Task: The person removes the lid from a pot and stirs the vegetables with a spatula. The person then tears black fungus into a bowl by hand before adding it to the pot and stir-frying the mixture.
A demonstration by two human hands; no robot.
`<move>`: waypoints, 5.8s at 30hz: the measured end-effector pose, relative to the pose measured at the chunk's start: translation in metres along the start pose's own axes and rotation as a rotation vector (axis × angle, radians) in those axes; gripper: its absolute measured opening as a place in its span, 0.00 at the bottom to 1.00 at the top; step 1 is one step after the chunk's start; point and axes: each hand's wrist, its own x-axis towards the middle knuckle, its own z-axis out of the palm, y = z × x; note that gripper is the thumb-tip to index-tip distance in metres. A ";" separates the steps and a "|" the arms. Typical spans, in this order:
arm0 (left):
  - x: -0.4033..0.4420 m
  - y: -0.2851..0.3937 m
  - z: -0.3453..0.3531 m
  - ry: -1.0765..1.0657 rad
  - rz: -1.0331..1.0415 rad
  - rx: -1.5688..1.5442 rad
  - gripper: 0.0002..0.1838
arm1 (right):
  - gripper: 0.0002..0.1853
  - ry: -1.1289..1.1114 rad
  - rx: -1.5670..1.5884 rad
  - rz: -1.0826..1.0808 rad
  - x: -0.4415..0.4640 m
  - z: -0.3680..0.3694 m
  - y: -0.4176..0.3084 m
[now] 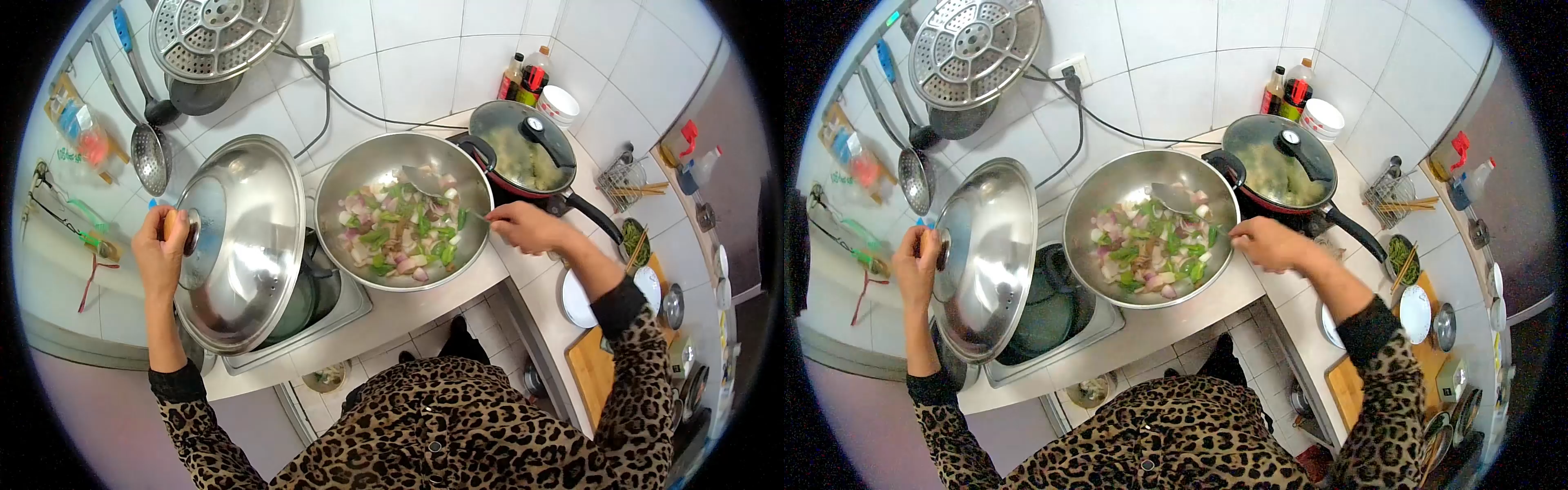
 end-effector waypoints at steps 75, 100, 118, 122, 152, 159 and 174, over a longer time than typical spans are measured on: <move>-0.001 0.071 0.230 -0.606 0.486 0.006 0.12 | 0.13 1.513 0.233 0.768 -0.353 0.255 0.303; -0.018 0.150 0.227 -0.455 0.209 0.359 0.19 | 0.22 1.444 0.757 0.445 -0.482 0.136 0.533; -0.008 0.146 0.259 -0.588 0.248 0.119 0.17 | 0.17 1.448 0.832 0.627 -0.447 0.071 0.549; -0.005 0.144 0.259 -0.478 0.201 0.228 0.23 | 0.26 1.475 1.138 0.684 -0.429 0.033 0.565; -0.346 0.531 0.331 -1.520 -0.201 -1.363 0.38 | 0.17 0.953 1.438 -0.071 -0.355 0.056 0.298; -0.329 0.491 0.305 -1.653 -0.431 -1.241 0.36 | 0.23 1.315 0.886 -0.044 -0.367 0.024 0.313; -0.323 0.463 0.292 -1.570 -0.437 -1.207 0.34 | 0.08 1.062 -0.058 -0.162 -0.306 -0.020 0.307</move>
